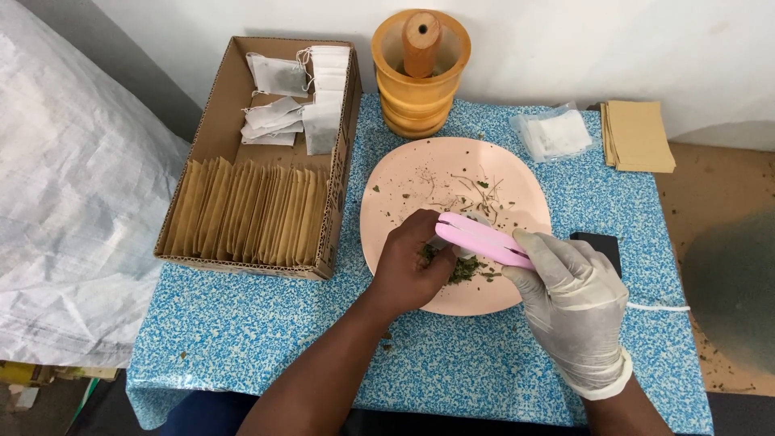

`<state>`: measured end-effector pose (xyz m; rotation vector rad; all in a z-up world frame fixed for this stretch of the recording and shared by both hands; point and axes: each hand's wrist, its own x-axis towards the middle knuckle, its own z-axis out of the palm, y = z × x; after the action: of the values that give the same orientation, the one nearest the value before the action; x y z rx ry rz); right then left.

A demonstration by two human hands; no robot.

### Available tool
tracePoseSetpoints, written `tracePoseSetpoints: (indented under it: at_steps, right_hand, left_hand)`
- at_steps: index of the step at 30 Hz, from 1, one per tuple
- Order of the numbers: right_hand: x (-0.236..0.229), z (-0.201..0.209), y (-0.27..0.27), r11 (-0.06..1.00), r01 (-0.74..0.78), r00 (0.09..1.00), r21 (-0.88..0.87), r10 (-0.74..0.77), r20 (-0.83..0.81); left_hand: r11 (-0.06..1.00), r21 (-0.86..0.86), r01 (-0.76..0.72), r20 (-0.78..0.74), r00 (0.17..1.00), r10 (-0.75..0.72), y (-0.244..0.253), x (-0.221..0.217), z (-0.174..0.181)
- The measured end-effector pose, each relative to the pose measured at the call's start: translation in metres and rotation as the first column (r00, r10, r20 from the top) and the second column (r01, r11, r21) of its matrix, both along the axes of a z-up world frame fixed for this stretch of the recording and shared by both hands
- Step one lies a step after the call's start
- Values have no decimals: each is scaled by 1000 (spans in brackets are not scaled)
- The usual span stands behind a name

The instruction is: The person fills white tea bags with dried green leaves using a plastic spoon, weighs them on a digital scale, and seals them with a pink heat sealer. They then place the sealed tea bags into brown paper envelopes.

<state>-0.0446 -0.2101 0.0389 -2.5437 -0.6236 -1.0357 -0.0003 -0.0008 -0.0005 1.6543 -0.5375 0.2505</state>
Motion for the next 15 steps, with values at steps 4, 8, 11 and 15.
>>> tracePoseSetpoints:
  at_steps: [4,8,11,15]
  right_hand:
    - [1,-4,-2,999,20,1000,-26,-20,5]
    - [1,-3,-2,1000,14,1000,-18,-14,13]
    - [1,-4,-2,1000,15,1000,-18,-15,6]
    - [1,-4,-3,1000,7,1000,-9,-7,6]
  left_hand:
    - [1000,1,7,-13,1000,-6,0,0,2]
    - [1000,-12,13,12,1000,-13,0,0,1]
    - [1000,-7,12,-3,1000,-12,0,0,1]
    - [1000,-21,15,3,1000,-15,0,0,2]
